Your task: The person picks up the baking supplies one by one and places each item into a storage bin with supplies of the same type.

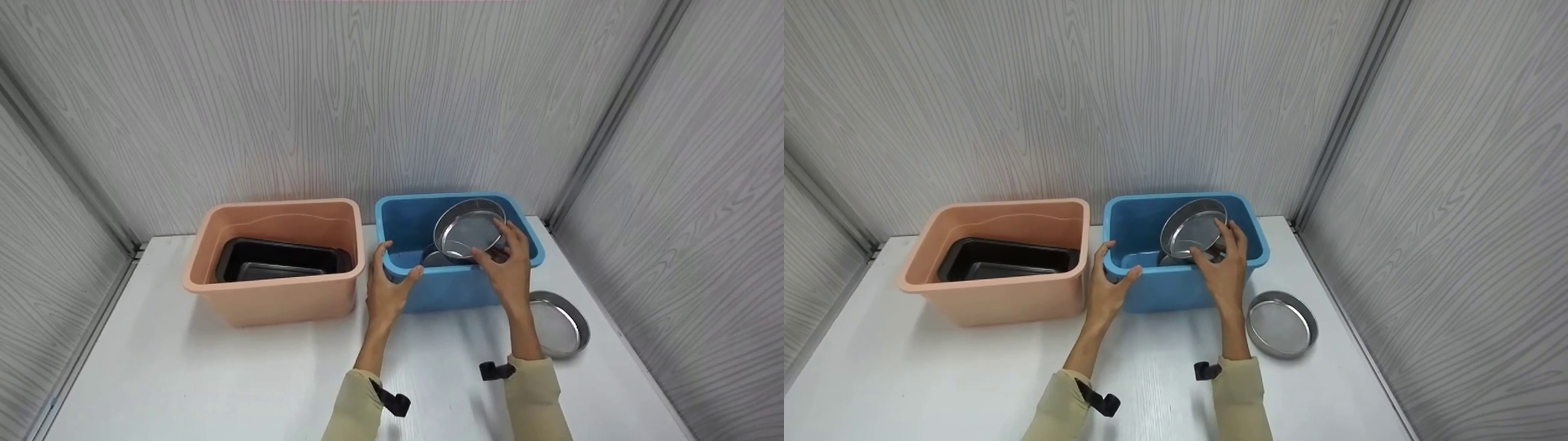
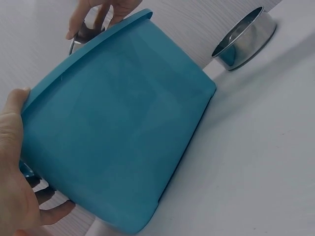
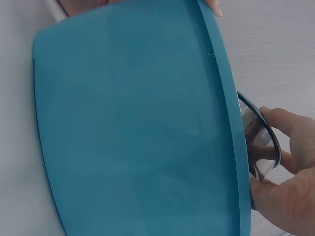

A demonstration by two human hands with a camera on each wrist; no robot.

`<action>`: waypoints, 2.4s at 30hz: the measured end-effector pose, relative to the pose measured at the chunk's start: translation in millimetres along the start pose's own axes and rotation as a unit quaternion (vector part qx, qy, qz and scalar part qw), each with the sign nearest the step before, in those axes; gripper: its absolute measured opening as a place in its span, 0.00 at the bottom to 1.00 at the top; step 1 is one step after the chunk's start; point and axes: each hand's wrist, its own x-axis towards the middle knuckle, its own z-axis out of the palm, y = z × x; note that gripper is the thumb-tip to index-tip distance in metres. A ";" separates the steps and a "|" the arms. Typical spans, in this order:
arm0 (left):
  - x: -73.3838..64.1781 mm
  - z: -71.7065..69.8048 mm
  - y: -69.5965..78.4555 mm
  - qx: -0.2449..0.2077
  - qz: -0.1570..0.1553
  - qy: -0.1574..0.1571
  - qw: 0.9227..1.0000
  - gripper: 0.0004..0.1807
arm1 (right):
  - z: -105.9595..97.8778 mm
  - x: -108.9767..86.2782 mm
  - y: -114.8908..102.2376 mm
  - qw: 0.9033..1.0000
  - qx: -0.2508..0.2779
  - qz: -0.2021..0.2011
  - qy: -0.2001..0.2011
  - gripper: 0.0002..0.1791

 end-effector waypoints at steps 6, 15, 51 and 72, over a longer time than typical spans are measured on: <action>-3.4 -1.6 1.5 0.008 -0.006 -0.002 1.000 0.49 | 0.2 -0.9 6.9 1.000 0.001 -0.020 0.006 0.37; -3.2 -1.0 1.9 0.009 0.003 0.000 1.000 0.48 | 1.6 7.1 37.6 0.999 -0.023 -0.036 0.001 0.37; -3.3 -6.2 -2.4 0.002 0.002 -0.003 1.000 0.48 | 7.0 2.4 42.8 0.998 -0.020 -0.037 -0.042 0.28; 0.0 -6.9 -2.9 -0.006 -0.006 -0.014 1.000 0.47 | 7.5 -2.0 46.5 0.999 0.024 -0.037 -0.027 0.31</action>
